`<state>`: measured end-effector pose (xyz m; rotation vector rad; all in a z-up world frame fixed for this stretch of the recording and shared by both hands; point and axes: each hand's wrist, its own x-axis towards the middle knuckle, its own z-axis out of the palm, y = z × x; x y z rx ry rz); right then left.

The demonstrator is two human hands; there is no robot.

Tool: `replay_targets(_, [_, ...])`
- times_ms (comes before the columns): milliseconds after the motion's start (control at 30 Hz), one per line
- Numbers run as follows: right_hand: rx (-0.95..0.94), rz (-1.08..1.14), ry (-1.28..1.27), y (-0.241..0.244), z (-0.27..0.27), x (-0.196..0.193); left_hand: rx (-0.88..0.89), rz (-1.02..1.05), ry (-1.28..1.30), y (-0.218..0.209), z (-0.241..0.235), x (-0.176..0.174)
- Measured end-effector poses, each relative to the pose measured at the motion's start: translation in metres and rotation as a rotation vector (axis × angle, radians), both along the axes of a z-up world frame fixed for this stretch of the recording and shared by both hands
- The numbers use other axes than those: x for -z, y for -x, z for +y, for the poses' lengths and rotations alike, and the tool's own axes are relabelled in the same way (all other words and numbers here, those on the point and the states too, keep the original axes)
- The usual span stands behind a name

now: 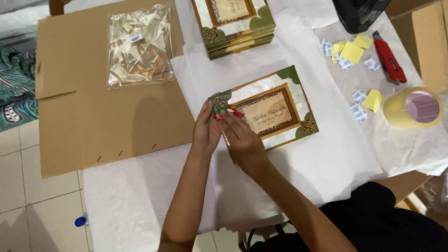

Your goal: Cleaning and wiping the decorative borders of a picture frame using a small cloth

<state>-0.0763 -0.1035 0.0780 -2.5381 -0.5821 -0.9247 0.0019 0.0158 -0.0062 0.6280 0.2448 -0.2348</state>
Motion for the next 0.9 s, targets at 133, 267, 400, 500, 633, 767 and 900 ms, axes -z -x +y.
replay_targets(133, [-0.057,0.148,0.007,0.018,-0.008,0.022,-0.006,0.012,-0.003,0.01,-0.006,-0.042])
replay_targets(267, [-0.148,0.371,-0.126,0.031,-0.019,0.024,-0.004,-0.029,-0.043,0.011,-0.007,-0.037])
replay_targets(400, [-0.054,0.342,-0.523,0.014,-0.016,0.0,0.058,-0.033,0.006,0.01,-0.004,-0.037])
replay_targets(500, [0.025,0.227,-0.569,-0.002,-0.014,0.013,0.081,-0.057,-0.009,0.004,0.002,-0.026])
replay_targets(633, [0.034,0.119,-0.482,-0.005,-0.008,0.012,0.078,-0.061,0.002,0.004,0.001,-0.025])
replay_targets(767, [0.006,0.057,-0.366,-0.001,-0.002,0.001,0.075,-0.062,-0.012,0.002,0.005,-0.008])
replay_targets(900, [0.033,0.009,-0.149,0.007,-0.004,0.031,0.051,-0.046,-0.034,0.005,0.006,-0.005])
